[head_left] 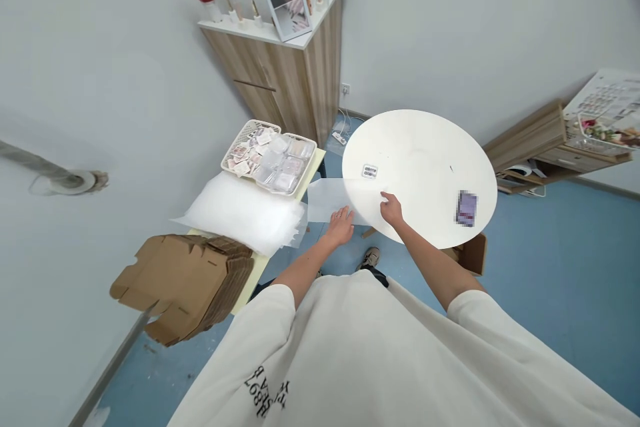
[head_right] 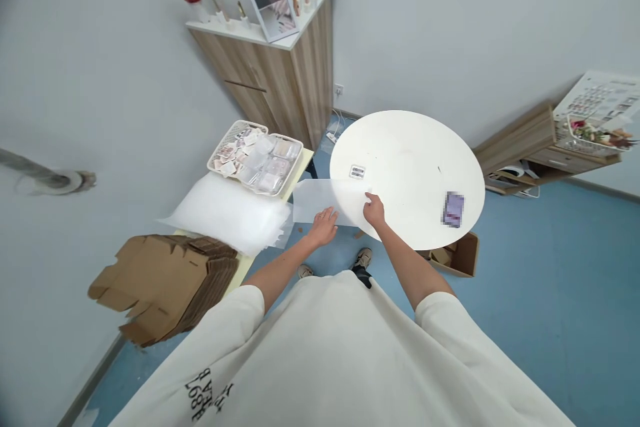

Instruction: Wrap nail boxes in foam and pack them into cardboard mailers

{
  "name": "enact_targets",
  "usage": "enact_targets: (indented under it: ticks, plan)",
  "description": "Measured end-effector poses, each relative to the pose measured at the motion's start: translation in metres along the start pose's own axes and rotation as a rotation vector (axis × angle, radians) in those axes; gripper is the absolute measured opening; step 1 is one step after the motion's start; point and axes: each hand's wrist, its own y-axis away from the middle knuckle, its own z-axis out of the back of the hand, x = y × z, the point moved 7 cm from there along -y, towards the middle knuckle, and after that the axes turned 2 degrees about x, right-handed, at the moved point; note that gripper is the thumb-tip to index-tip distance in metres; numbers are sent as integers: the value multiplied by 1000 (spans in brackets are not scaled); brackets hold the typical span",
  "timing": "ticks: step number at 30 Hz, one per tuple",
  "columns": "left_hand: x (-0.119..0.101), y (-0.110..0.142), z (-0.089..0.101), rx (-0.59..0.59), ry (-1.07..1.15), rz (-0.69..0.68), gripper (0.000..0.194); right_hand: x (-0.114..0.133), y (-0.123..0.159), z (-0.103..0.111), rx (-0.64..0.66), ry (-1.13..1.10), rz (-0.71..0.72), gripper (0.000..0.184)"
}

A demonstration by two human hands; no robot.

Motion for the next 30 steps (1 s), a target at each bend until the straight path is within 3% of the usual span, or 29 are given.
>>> enact_targets:
  ticks: [6, 13, 17, 20, 23, 30]
  plan:
    - [-55, -73, -14, 86, 7, 36, 68, -79, -38, 59, 29, -15, -70, 59]
    - [-91, -126, -42, 229, 29, 99, 66, -143, -79, 96, 94, 30, -87, 58]
    - [-98, -137, -54, 270, 23, 129, 67, -159, -99, 103, 143, 82, -43, 55]
    - [-100, -142, -58, 286, 8, 139, 67, -164, -104, 109, 98, 178, -21, 50]
    - [-101, -145, -62, 319, 10, 153, 66, -162, -98, 112, 31, 257, 13, 48]
    - [-110, -163, -71, 388, 88, 270, 75, -161, -68, 91, 129, 223, 18, 46]
